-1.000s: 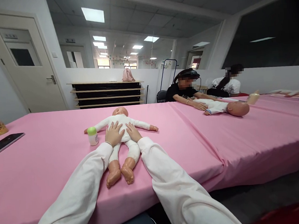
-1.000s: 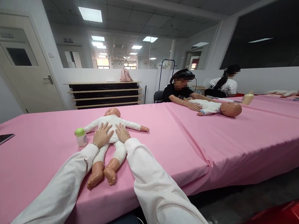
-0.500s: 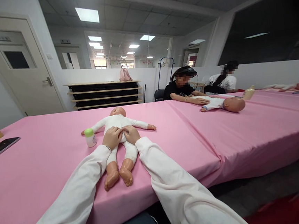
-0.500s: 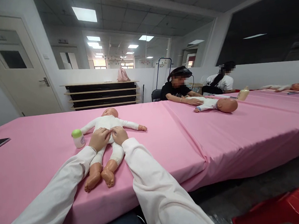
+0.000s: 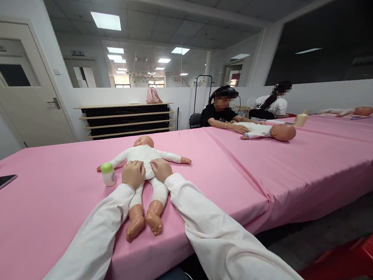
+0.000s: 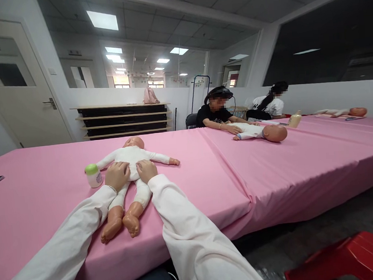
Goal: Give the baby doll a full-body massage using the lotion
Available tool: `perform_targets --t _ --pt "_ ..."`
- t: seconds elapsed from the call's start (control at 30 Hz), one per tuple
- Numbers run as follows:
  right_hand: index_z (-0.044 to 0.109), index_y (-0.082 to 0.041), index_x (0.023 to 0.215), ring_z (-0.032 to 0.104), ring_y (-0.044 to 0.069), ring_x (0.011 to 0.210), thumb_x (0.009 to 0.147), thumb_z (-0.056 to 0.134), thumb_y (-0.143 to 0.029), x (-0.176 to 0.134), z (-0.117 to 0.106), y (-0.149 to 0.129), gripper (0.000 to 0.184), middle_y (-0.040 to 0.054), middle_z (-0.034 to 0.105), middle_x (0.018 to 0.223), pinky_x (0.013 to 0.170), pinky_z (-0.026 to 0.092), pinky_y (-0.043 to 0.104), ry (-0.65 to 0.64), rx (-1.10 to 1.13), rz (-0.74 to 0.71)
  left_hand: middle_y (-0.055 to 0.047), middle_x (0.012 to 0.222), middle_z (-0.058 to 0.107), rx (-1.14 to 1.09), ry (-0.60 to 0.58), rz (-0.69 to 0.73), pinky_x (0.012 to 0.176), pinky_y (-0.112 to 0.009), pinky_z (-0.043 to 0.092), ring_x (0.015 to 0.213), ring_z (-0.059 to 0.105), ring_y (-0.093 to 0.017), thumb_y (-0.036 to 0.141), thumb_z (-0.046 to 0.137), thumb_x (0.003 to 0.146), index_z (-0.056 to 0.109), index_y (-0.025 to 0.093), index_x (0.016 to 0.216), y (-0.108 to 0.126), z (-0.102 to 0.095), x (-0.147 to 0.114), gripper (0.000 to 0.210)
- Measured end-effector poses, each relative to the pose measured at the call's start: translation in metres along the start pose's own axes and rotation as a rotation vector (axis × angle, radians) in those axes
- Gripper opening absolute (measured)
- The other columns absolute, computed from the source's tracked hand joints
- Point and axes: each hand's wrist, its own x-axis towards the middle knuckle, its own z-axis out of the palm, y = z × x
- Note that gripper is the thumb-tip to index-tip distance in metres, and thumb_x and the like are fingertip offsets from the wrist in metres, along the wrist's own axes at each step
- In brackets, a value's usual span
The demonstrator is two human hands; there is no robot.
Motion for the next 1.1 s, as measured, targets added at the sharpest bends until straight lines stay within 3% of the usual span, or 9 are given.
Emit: perform_targets --t 0.1,0.2,0.43,0.7,0.8,0.9,1.0,1.1 --pt "0.066 -0.016 0.087 0.058 0.017 0.090 0.086 0.051 -0.028 -0.001 -0.002 -0.002 0.019 0.0058 0.067 0.090 0.086 0.041 0.029 0.017 -0.019 -0.122 -0.008 0.092 0.066 -0.057 -0.031 0.123 0.082 -0.037 0.041 0.091 0.056 -0.024 0.018 0.044 0.079 0.066 0.017 0.087 -0.001 0.000 -0.001 0.024" --pt "0.065 -0.016 0.085 0.057 0.016 0.088 0.085 0.055 -0.029 -0.001 -0.002 -0.002 0.017 0.0050 0.066 0.088 0.084 0.041 0.027 0.004 0.025 -0.164 -0.006 0.102 0.066 -0.134 -0.049 0.144 0.087 -0.036 0.040 0.099 0.055 -0.022 0.017 0.045 0.077 0.066 0.018 0.093 -0.003 0.005 0.000 0.026" --pt "0.054 -0.016 0.117 0.047 0.019 0.117 0.088 0.045 -0.029 0.001 0.004 0.002 0.033 0.0073 0.054 0.125 0.098 0.035 0.032 -0.053 0.066 0.155 -0.001 0.123 0.058 -0.090 -0.057 -0.036 0.097 -0.041 0.033 0.121 0.044 -0.022 0.022 0.040 0.083 0.061 0.022 0.112 -0.001 0.009 0.002 0.035" --pt "0.064 -0.017 0.090 0.058 0.018 0.095 0.088 0.044 -0.027 0.002 -0.008 -0.007 0.023 0.0071 0.066 0.097 0.082 0.041 0.028 0.014 -0.116 0.207 -0.006 0.095 0.067 0.001 -0.056 -0.148 0.080 -0.034 0.042 0.092 0.059 -0.022 0.021 0.040 0.082 0.068 0.017 0.094 0.003 -0.004 0.004 0.031" --pt "0.064 -0.017 0.085 0.060 0.018 0.088 0.086 0.046 -0.026 0.013 -0.012 -0.003 0.020 0.0068 0.067 0.092 0.077 0.041 0.028 0.010 -0.158 0.191 -0.006 0.090 0.068 -0.018 -0.123 -0.178 0.074 -0.032 0.044 0.086 0.061 -0.022 0.022 0.041 0.080 0.068 0.019 0.091 -0.001 -0.010 0.023 0.029" --pt "0.064 -0.018 0.085 0.059 0.018 0.090 0.085 0.048 -0.022 0.039 -0.015 0.007 0.017 0.0053 0.067 0.093 0.079 0.041 0.028 0.008 -0.166 0.076 -0.005 0.090 0.070 -0.063 -0.148 -0.224 0.071 -0.032 0.046 0.084 0.063 -0.023 0.025 0.040 0.082 0.067 0.022 0.095 -0.007 -0.011 0.056 0.030" --pt "0.064 -0.019 0.093 0.057 0.018 0.096 0.082 0.047 -0.016 0.071 -0.012 0.017 0.019 0.0043 0.066 0.099 0.087 0.039 0.030 -0.014 -0.121 -0.063 -0.004 0.099 0.068 -0.172 -0.067 -0.165 0.079 -0.031 0.046 0.093 0.061 -0.021 0.020 0.039 0.082 0.064 0.022 0.103 -0.010 0.001 0.087 0.032" --pt "0.060 -0.016 0.105 0.056 0.019 0.102 0.080 0.045 -0.012 0.093 0.003 0.027 0.030 0.0069 0.064 0.108 0.091 0.039 0.032 -0.080 -0.064 -0.156 -0.005 0.113 0.062 -0.257 0.022 -0.011 0.093 -0.029 0.041 0.111 0.052 -0.019 0.013 0.039 0.081 0.060 0.018 0.109 -0.011 0.023 0.098 0.035"
